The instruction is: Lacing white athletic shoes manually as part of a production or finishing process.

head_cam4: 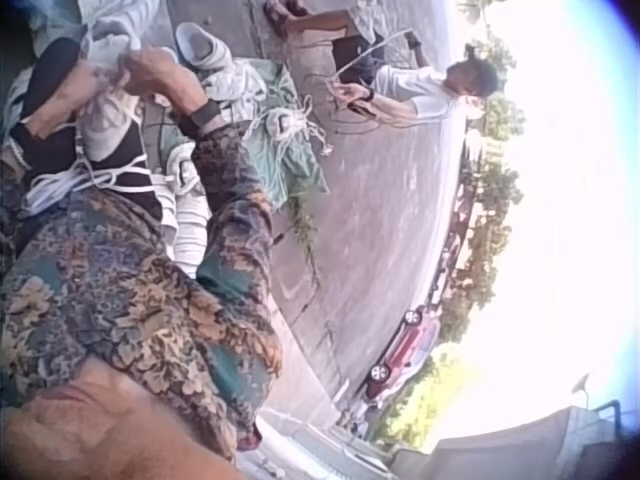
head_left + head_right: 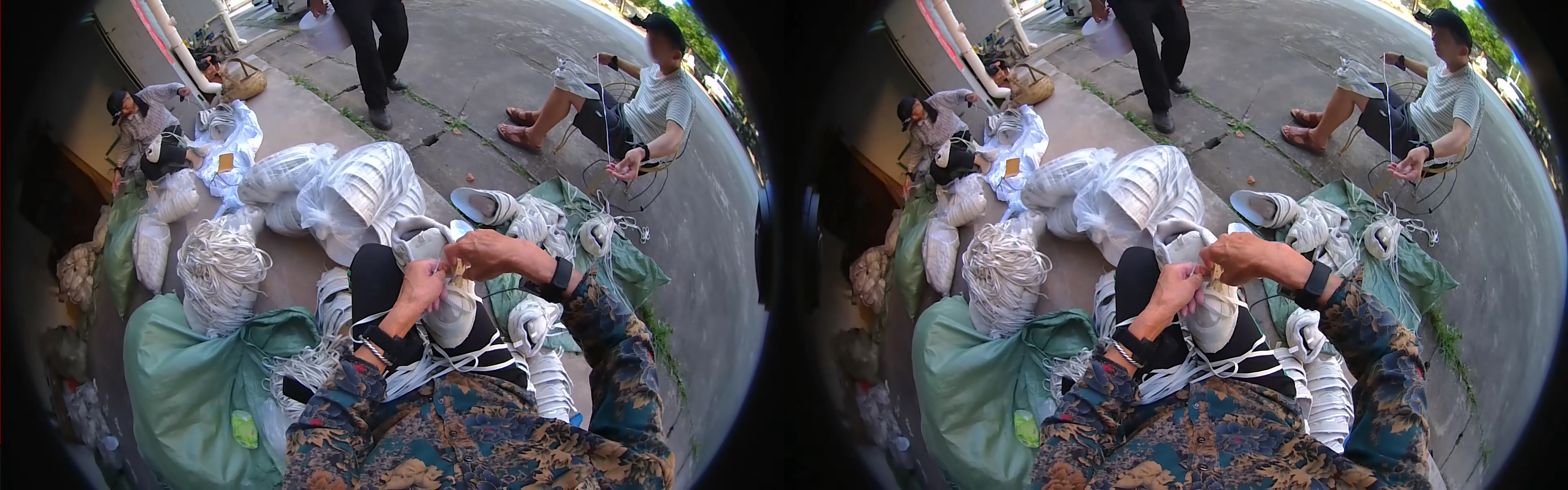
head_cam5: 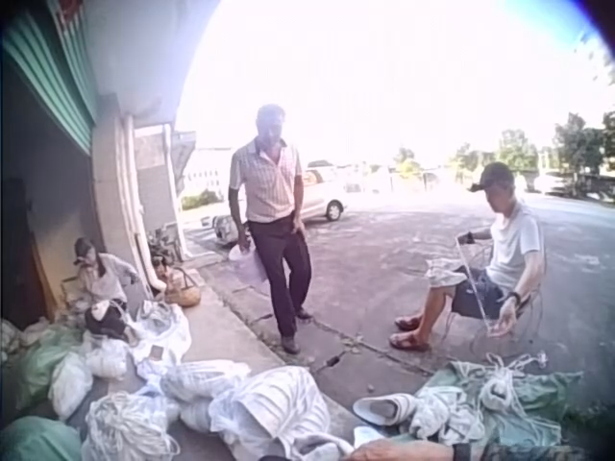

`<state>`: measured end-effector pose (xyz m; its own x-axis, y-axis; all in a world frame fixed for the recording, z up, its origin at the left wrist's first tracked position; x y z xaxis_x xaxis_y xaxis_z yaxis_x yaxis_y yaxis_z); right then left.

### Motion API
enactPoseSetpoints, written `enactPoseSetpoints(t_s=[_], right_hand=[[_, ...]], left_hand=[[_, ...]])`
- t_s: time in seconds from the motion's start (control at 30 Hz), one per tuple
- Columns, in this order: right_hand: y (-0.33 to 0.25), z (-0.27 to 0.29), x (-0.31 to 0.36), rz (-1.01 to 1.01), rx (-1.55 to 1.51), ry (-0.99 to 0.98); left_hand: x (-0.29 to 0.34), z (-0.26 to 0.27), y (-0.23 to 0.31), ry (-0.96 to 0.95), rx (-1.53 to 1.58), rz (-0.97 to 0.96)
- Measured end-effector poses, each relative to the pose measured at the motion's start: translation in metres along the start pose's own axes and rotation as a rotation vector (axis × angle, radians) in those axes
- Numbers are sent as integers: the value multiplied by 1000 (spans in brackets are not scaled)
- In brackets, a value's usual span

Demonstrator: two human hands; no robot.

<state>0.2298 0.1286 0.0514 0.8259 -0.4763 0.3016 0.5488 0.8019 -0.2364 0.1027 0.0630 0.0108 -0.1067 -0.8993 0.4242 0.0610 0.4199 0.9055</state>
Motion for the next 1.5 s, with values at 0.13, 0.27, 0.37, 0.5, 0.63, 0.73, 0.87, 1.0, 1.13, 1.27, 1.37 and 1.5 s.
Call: enactPoseSetpoints(t_s=[0.13, 0.27, 0.37, 0.5, 0.63, 0.73, 0.87, 1.0, 1.13, 1.27, 1.37, 1.5], right_hand=[[1, -3, 1, 107, -4, 109], [1, -3, 1, 85, -22, 138], [0, -2, 3, 109, -11, 202], [-1, -1, 1, 119, -27, 234], [-5, 1, -4, 94, -100, 233], [7, -4, -1, 20, -141, 185], [6, -1, 4, 3, -297, 329], [-20, 8, 0, 69, -445, 594], [-87, -9, 0, 318, -424, 593], [-94, -30, -3, 259, -270, 348], [-59, -7, 3, 250, -762, 371], [58, 61, 64, -84, -1602, 948]], left_hand=[[-6, 1, 1, -13, -109, -21], [-10, 2, 2, -112, -38, 14], [-10, 3, 1, -167, 26, 10], [-11, 6, 0, -197, 40, 0], [-4, 11, -4, -88, -185, -122], [22, 44, 9, 379, -728, -352], [56, 149, -32, 626, -624, -290], [92, 159, -48, 507, -25, 145], [110, 145, -31, 204, 688, 19], [106, 135, -17, 57, 917, -14], [96, 138, -26, 80, 976, -45], [82, 140, -46, 93, 1055, -82]])
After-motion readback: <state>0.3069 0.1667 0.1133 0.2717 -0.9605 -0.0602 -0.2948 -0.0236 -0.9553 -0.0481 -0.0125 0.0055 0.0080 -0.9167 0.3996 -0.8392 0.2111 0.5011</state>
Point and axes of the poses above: each hand's wrist, its own x-axis away from the middle knuckle, its own z-axis out of the back of the hand, y = z × x, the point moved 3 cm from there along -x, towards the middle knuckle, and after that the axes turned 9 degrees about x, right-handed, at the moved point
